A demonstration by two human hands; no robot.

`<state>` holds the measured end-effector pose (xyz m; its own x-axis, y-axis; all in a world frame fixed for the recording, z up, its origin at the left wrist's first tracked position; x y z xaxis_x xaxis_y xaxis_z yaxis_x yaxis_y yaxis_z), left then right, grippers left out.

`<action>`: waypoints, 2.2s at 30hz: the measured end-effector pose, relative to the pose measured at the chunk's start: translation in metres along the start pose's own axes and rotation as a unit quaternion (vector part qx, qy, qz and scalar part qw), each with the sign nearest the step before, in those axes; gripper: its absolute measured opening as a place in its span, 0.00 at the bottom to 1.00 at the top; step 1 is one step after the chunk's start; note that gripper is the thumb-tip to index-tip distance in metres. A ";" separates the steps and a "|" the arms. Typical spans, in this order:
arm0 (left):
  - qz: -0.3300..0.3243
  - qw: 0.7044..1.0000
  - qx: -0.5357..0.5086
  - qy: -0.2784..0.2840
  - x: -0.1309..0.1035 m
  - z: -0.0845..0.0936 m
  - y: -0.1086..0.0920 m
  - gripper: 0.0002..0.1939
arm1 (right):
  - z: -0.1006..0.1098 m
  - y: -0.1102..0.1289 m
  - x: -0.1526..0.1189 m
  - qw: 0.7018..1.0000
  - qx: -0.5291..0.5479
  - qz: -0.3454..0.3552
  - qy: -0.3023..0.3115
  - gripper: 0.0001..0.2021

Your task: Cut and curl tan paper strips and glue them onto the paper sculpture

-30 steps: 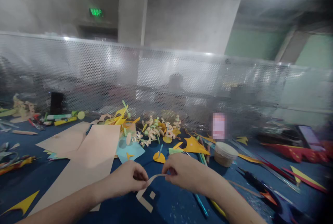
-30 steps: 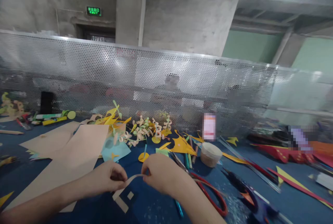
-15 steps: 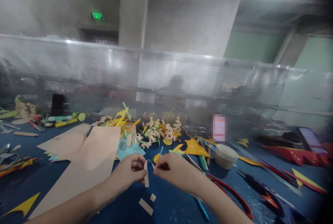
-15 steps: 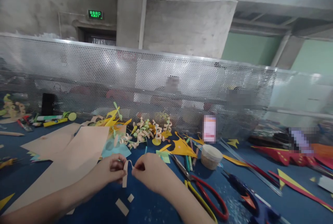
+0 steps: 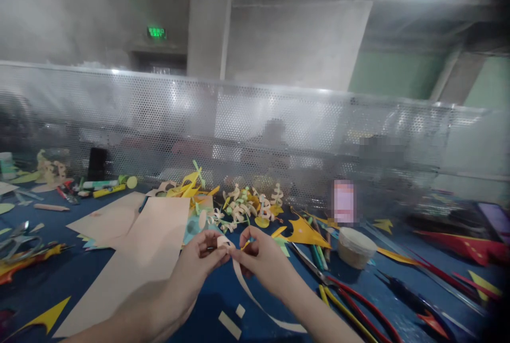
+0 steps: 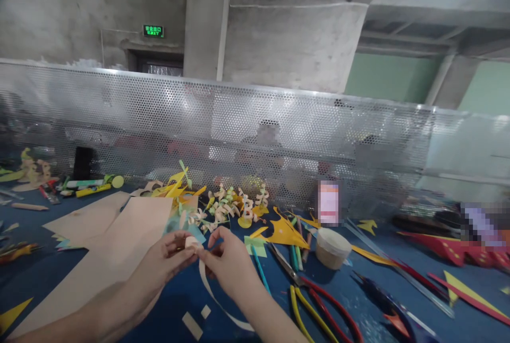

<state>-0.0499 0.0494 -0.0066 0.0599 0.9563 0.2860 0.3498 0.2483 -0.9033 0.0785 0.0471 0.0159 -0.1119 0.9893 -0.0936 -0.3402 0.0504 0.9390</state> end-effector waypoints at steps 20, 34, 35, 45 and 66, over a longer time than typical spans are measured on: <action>0.018 0.994 -0.088 0.070 0.001 -0.011 -0.008 0.11 | -0.001 0.002 -0.001 0.989 0.092 -0.035 0.114 0.12; 0.041 0.997 -0.012 0.060 0.004 -0.010 -0.015 0.15 | 0.014 0.025 -0.012 0.978 -0.141 0.152 0.014 0.05; 0.037 0.997 -0.006 0.064 0.004 -0.010 -0.016 0.16 | 0.015 0.026 -0.012 0.977 -0.147 0.152 0.005 0.04; 0.005 0.988 0.109 0.106 0.010 -0.005 -0.012 0.13 | 0.020 0.029 -0.009 0.973 -0.165 0.157 -0.038 0.05; -0.102 0.953 0.240 0.152 0.017 -0.001 -0.021 0.11 | 0.011 0.016 -0.004 0.975 -0.146 0.166 -0.017 0.05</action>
<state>-0.0553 0.0604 0.0181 0.3292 0.8099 0.4855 -0.0804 0.5363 -0.8402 0.0837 0.0458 0.0344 -0.2319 0.9488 0.2143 -0.5430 -0.3090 0.7808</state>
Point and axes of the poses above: each hand's wrist, its own x-axis towards the middle knuckle, its own z-axis out of the back of the hand, y = z × x, the point moved 5 cm from there along x, towards the middle knuckle, and after that the axes turned 13 degrees about -z, right-handed, at the moved point
